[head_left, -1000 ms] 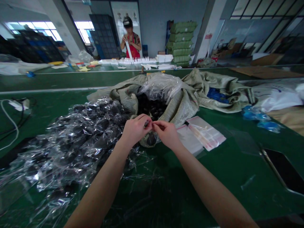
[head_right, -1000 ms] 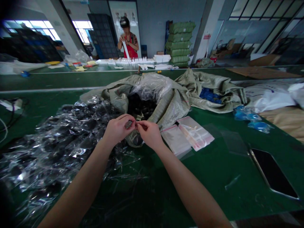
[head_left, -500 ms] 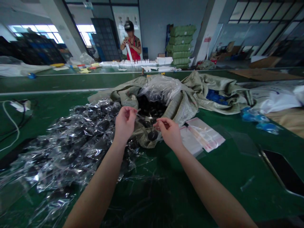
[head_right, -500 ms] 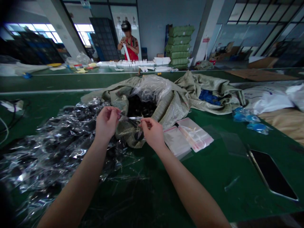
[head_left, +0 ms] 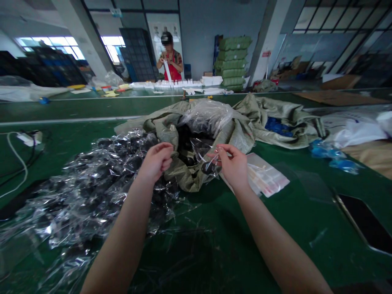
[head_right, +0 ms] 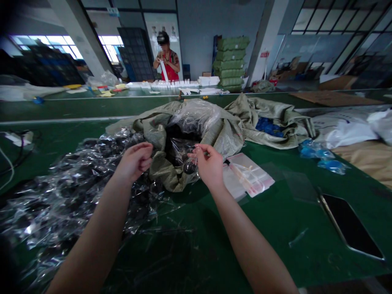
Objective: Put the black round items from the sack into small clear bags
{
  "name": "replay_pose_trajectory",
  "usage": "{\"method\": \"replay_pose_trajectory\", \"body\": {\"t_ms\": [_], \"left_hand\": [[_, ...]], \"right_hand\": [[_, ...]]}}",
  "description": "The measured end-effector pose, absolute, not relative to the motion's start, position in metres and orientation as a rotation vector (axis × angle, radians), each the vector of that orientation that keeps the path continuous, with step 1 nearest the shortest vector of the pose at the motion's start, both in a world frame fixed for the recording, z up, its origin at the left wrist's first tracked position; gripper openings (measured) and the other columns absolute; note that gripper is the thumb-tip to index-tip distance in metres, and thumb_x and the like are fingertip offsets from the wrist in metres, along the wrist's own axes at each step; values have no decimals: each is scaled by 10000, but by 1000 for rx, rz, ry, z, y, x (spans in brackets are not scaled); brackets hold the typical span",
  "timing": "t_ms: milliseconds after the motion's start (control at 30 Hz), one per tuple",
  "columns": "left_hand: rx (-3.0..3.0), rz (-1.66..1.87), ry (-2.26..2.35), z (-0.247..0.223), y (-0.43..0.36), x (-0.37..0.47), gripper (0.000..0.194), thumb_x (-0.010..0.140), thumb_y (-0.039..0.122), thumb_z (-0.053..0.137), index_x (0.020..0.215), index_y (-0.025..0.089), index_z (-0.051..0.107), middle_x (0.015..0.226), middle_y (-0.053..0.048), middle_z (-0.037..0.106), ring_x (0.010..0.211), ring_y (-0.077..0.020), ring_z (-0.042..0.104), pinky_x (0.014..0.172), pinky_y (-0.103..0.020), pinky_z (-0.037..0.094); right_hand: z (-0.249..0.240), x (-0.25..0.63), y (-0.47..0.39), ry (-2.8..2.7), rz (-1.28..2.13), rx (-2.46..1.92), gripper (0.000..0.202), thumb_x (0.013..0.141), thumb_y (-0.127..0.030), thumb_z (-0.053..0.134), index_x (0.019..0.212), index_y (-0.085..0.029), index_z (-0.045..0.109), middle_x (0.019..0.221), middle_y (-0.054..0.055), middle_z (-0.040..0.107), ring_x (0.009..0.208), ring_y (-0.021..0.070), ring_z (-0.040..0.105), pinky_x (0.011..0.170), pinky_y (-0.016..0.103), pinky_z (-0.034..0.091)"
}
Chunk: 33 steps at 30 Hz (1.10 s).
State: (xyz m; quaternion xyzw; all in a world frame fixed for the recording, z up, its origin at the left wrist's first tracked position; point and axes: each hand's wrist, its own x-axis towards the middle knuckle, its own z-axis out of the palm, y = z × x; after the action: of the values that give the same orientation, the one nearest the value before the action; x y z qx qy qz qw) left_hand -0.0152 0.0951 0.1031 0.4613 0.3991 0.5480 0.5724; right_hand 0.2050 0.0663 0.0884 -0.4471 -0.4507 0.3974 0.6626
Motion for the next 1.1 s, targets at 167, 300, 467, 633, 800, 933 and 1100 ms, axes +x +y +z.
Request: {"method": "replay_pose_trajectory", "body": {"t_ms": [167, 300, 467, 633, 800, 933, 1100], "left_hand": [[1706, 1058, 1041, 80, 93, 19, 346, 758, 363, 715, 1054, 184, 725, 731, 2, 661, 578, -91, 545, 517, -205, 411], [1789, 1041, 1012, 75, 94, 25, 251, 775, 370, 699, 924, 181, 767, 880, -43, 741, 788, -160, 647, 701, -265, 495], [1713, 1029, 1057, 77, 92, 24, 202, 767, 359, 700, 825, 175, 760, 557, 7, 627, 567, -138, 576, 505, -231, 420], [1720, 1040, 1036, 73, 94, 26, 215, 787, 379, 667, 787, 177, 739, 518, 13, 577, 546, -137, 557, 476, -229, 400], [1862, 1077, 995, 74, 97, 25, 230, 878, 364, 552, 807, 175, 663, 692, -22, 674, 693, -153, 627, 633, -256, 486], [2032, 1089, 1011, 77, 98, 22, 215, 912, 306, 491, 795, 176, 618, 783, -25, 703, 762, -147, 629, 779, -283, 492], [1876, 1037, 907, 76, 95, 24, 233, 891, 384, 538, 889, 163, 609, 759, -37, 699, 717, -156, 642, 694, -274, 501]], "right_hand": [[94, 211, 65, -1006, 920, -975, 272, 776, -445, 685, 901, -209, 636, 836, 24, 692, 734, 200, 741, 595, 285, 606], [98, 214, 64, -991, 960, -963, 292, 767, -454, 688, 913, -208, 630, 865, 25, 689, 751, 202, 739, 607, 295, 614], [102, 216, 62, -961, 1006, -912, 315, 735, -456, 717, 897, -207, 613, 855, 8, 668, 700, 189, 736, 600, 290, 617], [104, 217, 62, -958, 1016, -908, 310, 742, -457, 713, 901, -212, 608, 830, 3, 661, 709, 188, 739, 593, 275, 613], [103, 224, 66, -926, 964, -950, 304, 730, -448, 717, 892, -208, 624, 833, 12, 675, 721, 200, 733, 595, 309, 620], [103, 228, 68, -914, 922, -957, 292, 733, -431, 712, 892, -202, 627, 797, 7, 662, 683, 185, 719, 557, 296, 607], [103, 222, 64, -932, 906, -969, 265, 763, -431, 687, 898, -210, 635, 824, 14, 668, 683, 164, 703, 579, 292, 611]]}}
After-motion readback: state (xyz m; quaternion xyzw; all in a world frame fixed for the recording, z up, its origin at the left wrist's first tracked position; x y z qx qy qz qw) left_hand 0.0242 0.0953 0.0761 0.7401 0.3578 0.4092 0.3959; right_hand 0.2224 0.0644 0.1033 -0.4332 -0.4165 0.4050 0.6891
